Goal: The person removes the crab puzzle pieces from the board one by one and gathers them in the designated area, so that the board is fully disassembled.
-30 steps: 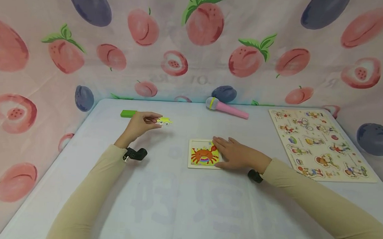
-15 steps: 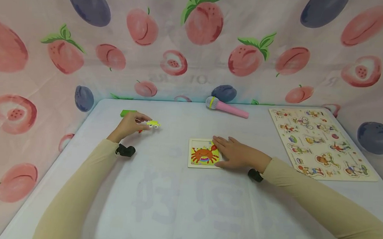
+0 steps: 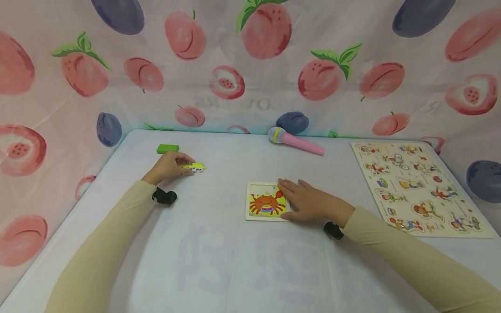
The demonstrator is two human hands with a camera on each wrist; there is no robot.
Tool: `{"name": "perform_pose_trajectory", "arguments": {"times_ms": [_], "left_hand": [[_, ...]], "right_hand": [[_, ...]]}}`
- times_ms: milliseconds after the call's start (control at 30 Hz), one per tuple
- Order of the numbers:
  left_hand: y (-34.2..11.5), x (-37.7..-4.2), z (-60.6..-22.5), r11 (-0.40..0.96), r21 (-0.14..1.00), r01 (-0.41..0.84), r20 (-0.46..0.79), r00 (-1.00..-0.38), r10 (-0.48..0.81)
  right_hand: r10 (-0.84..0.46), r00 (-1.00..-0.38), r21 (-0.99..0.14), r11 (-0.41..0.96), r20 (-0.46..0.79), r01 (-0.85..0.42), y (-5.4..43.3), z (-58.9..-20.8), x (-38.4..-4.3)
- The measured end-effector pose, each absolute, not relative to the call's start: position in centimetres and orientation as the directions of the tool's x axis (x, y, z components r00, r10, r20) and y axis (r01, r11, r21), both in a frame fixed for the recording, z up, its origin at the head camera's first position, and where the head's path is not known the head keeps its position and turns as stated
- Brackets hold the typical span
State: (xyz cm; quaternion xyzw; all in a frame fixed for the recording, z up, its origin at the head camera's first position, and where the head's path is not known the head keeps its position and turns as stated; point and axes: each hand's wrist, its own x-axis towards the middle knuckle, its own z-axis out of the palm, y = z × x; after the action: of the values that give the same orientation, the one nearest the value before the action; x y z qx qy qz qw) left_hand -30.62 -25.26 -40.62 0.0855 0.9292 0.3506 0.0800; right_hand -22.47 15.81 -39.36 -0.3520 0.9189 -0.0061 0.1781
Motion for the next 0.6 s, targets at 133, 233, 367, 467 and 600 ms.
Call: {"name": "perform_pose_trajectory", "arguments": {"times_ms": [133, 233, 367, 467, 600], "left_hand": [[-25.4, -30.68, -40.74, 0.742, 0.665, 0.085, -0.108, -0.972, 0.209], [-25.33, -30.64, -40.61, 0.742, 0.665, 0.078, -0.121, -0.97, 0.211], [-25.23, -30.46, -40.24, 0.757, 0.65, 0.065, -0.147, -0.967, 0.209], [-25.24, -30.38, -40.08, 0.763, 0.644, 0.055, -0.164, -0.964, 0.208], [-25.23, -30.37, -39.97, 0.756, 0.652, 0.049, -0.173, -0.962, 0.211]], "right_hand": [[-0.65, -0.688, -0.142, 0.752, -0.323, -0.644, 15.81, -39.36, -22.49], [-0.652, -0.688, -0.145, 0.751, -0.319, -0.644, 15.82, -39.28, -22.42], [-0.656, -0.688, -0.161, 0.75, -0.311, -0.642, 15.85, -39.26, -22.35], [-0.655, -0.69, -0.162, 0.751, -0.307, -0.64, 15.88, -39.33, -22.36], [-0.66, -0.689, -0.161, 0.747, -0.299, -0.645, 15.88, -39.25, -22.33]]}}
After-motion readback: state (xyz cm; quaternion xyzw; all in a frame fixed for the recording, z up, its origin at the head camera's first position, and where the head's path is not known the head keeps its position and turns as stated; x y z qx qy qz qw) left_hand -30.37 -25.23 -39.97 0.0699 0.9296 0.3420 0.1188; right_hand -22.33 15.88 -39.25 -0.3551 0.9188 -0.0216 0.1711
